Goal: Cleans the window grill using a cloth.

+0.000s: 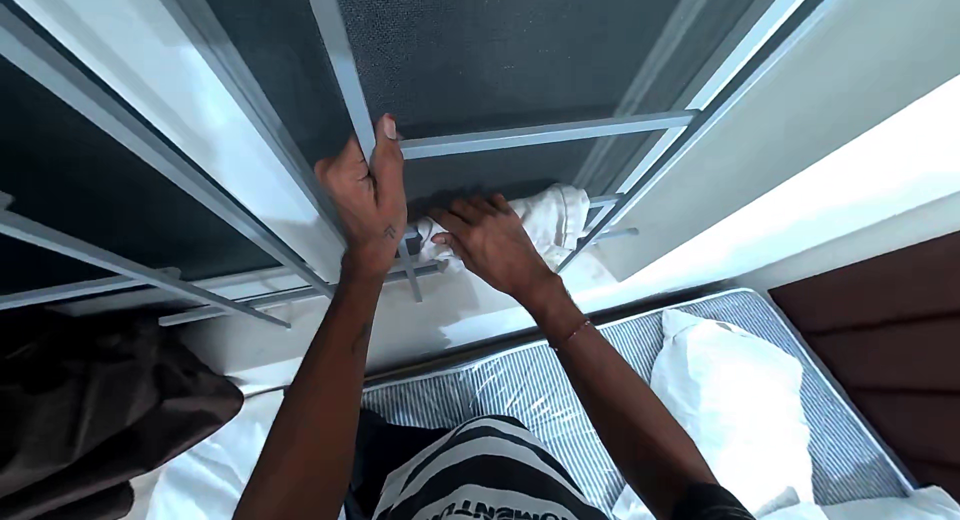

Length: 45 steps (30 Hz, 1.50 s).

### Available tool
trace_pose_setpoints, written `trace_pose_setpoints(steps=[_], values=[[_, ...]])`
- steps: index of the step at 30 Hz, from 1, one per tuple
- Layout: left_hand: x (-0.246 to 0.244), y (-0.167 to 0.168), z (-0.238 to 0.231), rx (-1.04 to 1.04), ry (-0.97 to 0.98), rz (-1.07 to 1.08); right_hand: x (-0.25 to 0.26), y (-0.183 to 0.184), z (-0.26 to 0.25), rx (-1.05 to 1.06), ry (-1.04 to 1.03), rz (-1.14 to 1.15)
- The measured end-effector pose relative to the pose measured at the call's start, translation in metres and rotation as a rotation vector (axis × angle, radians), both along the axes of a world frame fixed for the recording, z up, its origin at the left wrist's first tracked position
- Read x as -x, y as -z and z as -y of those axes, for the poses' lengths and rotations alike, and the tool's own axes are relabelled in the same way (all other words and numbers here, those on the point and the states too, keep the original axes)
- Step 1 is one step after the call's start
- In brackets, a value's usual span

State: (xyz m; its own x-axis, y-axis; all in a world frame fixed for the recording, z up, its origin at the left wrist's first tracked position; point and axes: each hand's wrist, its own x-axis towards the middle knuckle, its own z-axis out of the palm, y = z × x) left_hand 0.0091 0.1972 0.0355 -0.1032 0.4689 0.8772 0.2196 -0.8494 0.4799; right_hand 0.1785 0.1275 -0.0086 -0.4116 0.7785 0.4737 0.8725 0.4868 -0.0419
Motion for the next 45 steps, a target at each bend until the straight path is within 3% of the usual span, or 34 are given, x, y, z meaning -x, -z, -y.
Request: trace_pose_setpoints(steps=[9, 14, 19, 24, 30, 33, 37, 41, 45], values=[[0.006, 0.001, -0.003, -0.022, -0.06, -0.078, 0.031, -0.005, -0.009, 0.005, -0.093, -0.015], [0.006, -0.001, 0.001, -0.004, -0.121, -0.105, -0.025, -0.006, 0.004, 0.007, 0.058, 0.015], [-0.005, 0.003, 0.002, 0.006, 0.002, 0.057, -0.086, -0.002, 0.018, 0.008, 0.284, 0.087], [-0.005, 0.004, 0.0, -0.03, -0.036, 0.042, -0.058, -0.001, 0.01, 0.021, 0.173, 0.126], [-0.002, 0.004, -0.001, -0.02, -0.024, 0.011, 0.007, 0.0, 0.005, -0.018, 0.093, 0.013], [0.004, 0.002, 0.0, -0.02, -0.071, -0.057, 0.016, -0.004, 0.005, 0.003, 0.066, -0.001], [0.003, 0.002, 0.002, -0.01, -0.107, -0.075, -0.036, 0.006, 0.017, -0.05, 0.165, -0.019], [0.002, 0.002, 0.004, 0.036, -0.096, -0.051, -0.1, 0.013, 0.026, -0.101, 0.394, -0.008], [-0.001, 0.004, 0.003, 0.002, -0.126, -0.029, -0.112, 0.024, 0.02, -0.215, 0.544, -0.108]])
